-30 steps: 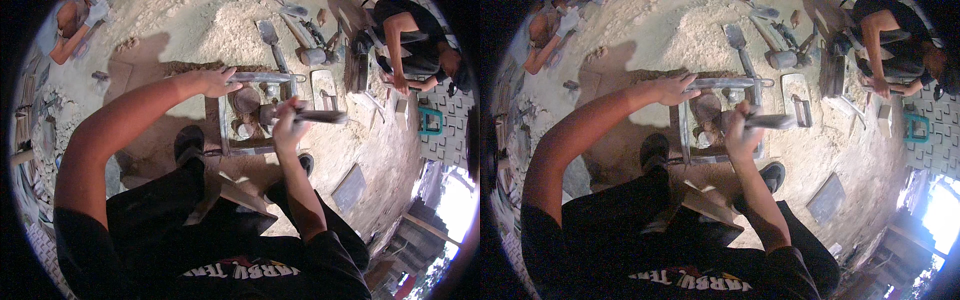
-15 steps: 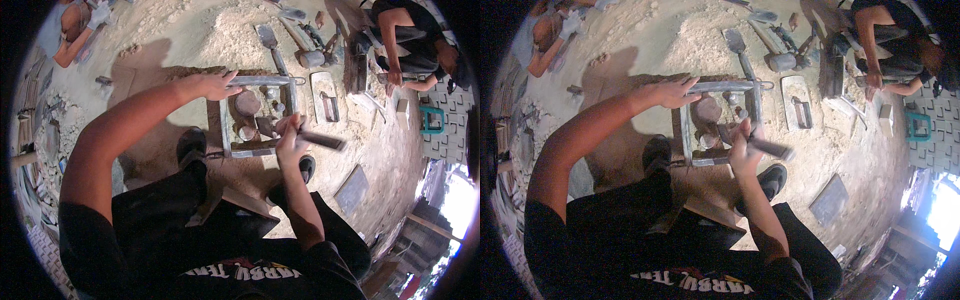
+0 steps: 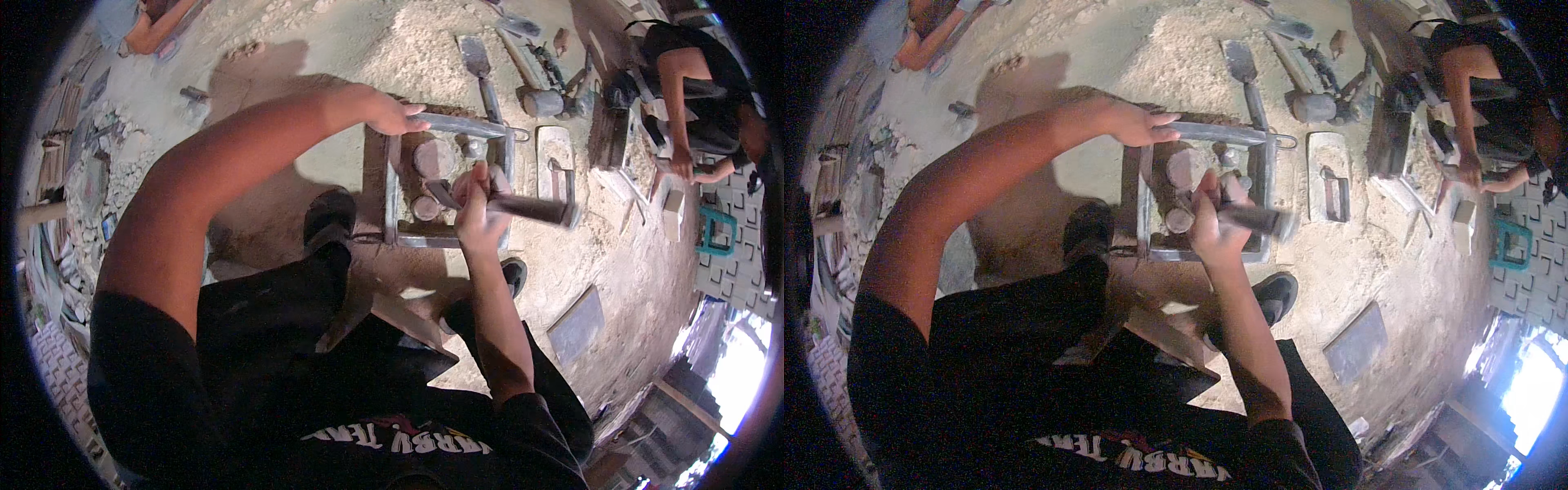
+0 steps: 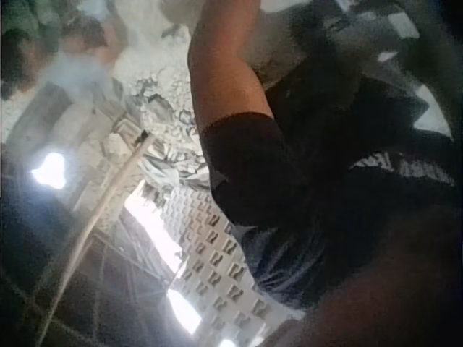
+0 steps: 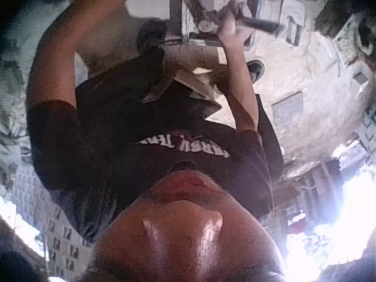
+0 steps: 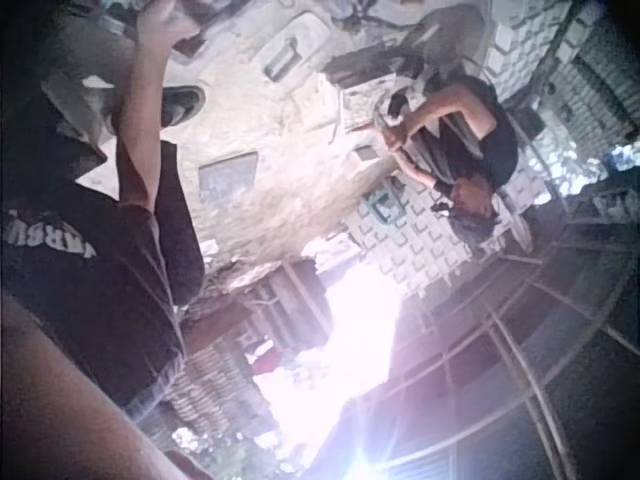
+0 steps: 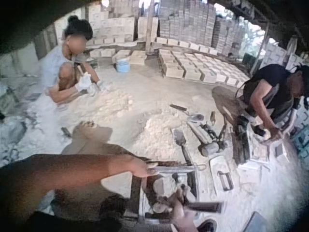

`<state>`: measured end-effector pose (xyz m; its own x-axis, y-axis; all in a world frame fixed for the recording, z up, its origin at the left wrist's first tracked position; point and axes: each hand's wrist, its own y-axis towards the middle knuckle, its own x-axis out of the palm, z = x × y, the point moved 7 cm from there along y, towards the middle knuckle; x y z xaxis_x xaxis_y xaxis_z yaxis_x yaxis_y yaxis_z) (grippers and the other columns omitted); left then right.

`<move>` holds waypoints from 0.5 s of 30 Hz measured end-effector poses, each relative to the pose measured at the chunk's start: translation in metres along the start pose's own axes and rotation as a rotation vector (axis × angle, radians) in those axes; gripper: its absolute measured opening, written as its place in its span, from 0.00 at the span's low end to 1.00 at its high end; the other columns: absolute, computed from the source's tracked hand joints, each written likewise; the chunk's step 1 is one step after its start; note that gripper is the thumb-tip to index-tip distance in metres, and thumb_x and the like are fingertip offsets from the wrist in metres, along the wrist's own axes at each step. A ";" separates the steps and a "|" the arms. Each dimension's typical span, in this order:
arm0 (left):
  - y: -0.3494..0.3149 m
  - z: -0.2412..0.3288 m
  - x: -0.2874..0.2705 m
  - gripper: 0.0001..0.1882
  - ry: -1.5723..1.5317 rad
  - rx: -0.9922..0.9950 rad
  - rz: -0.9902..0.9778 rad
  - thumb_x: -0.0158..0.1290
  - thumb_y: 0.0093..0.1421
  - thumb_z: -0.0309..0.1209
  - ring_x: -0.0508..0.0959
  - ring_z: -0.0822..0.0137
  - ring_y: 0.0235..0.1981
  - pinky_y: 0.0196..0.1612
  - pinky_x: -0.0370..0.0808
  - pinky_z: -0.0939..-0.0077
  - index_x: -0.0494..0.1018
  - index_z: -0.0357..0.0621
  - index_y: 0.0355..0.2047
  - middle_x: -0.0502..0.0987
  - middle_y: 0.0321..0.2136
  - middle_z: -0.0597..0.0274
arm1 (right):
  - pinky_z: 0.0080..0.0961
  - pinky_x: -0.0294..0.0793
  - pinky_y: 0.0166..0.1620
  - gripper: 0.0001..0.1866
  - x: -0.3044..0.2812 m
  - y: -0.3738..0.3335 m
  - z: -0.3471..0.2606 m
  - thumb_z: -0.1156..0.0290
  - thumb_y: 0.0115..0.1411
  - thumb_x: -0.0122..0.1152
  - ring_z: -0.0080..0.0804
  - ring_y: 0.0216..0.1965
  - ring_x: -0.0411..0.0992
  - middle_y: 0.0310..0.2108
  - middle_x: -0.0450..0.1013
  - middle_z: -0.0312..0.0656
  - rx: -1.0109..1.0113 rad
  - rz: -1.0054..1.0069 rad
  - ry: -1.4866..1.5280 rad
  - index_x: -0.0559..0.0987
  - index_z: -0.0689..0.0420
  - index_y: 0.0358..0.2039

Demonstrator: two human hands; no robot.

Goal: The person places stones into a square metal mold, uses a trowel to fill the gaps with white powder, and tamps the mixture down with a metal rod.

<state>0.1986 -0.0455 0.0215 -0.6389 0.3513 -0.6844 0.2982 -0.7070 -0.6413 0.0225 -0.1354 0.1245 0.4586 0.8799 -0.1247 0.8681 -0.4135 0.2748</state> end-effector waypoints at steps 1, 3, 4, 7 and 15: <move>-0.001 0.001 0.002 0.42 -0.014 0.013 0.001 0.23 0.62 0.66 0.65 0.43 0.58 0.61 0.60 0.55 0.36 0.57 0.69 0.64 0.57 0.39 | 0.17 0.58 0.24 0.07 0.001 -0.004 0.006 0.75 0.63 0.47 0.16 0.19 0.58 0.18 0.62 0.33 -0.127 -0.061 -0.084 0.68 0.60 0.27; 0.002 0.003 -0.001 0.42 -0.012 0.033 -0.013 0.22 0.62 0.66 0.62 0.44 0.61 0.62 0.58 0.56 0.37 0.58 0.69 0.61 0.60 0.41 | 0.17 0.61 0.26 0.06 0.008 0.001 0.032 0.75 0.62 0.48 0.18 0.21 0.60 0.20 0.65 0.34 0.013 -0.201 -0.210 0.70 0.63 0.29; 0.000 -0.001 0.000 0.42 -0.013 0.021 -0.021 0.22 0.62 0.66 0.61 0.44 0.62 0.63 0.57 0.56 0.37 0.58 0.69 0.60 0.61 0.42 | 0.17 0.61 0.26 0.06 0.014 0.007 0.028 0.75 0.62 0.48 0.19 0.21 0.61 0.20 0.66 0.35 0.059 -0.206 -0.155 0.70 0.63 0.29; 0.000 -0.004 0.001 0.41 -0.043 0.014 -0.013 0.22 0.62 0.66 0.58 0.45 0.63 0.64 0.55 0.57 0.37 0.58 0.69 0.58 0.62 0.44 | 0.19 0.61 0.25 0.09 0.022 0.011 0.023 0.74 0.62 0.48 0.20 0.22 0.62 0.19 0.66 0.35 0.088 -0.232 -0.038 0.71 0.64 0.26; 0.019 -0.013 0.012 0.41 -0.054 0.056 -0.007 0.22 0.63 0.65 0.55 0.49 0.65 0.66 0.52 0.60 0.38 0.54 0.68 0.53 0.64 0.45 | 0.18 0.59 0.24 0.18 0.046 0.034 0.008 0.60 0.68 0.47 0.16 0.22 0.60 0.19 0.65 0.33 0.225 -0.095 -0.104 0.69 0.59 0.24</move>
<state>0.2055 -0.0471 -0.0033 -0.6787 0.3235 -0.6593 0.2549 -0.7382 -0.6246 0.0740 -0.1111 0.1204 0.3800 0.8933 -0.2401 0.9233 -0.3820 0.0402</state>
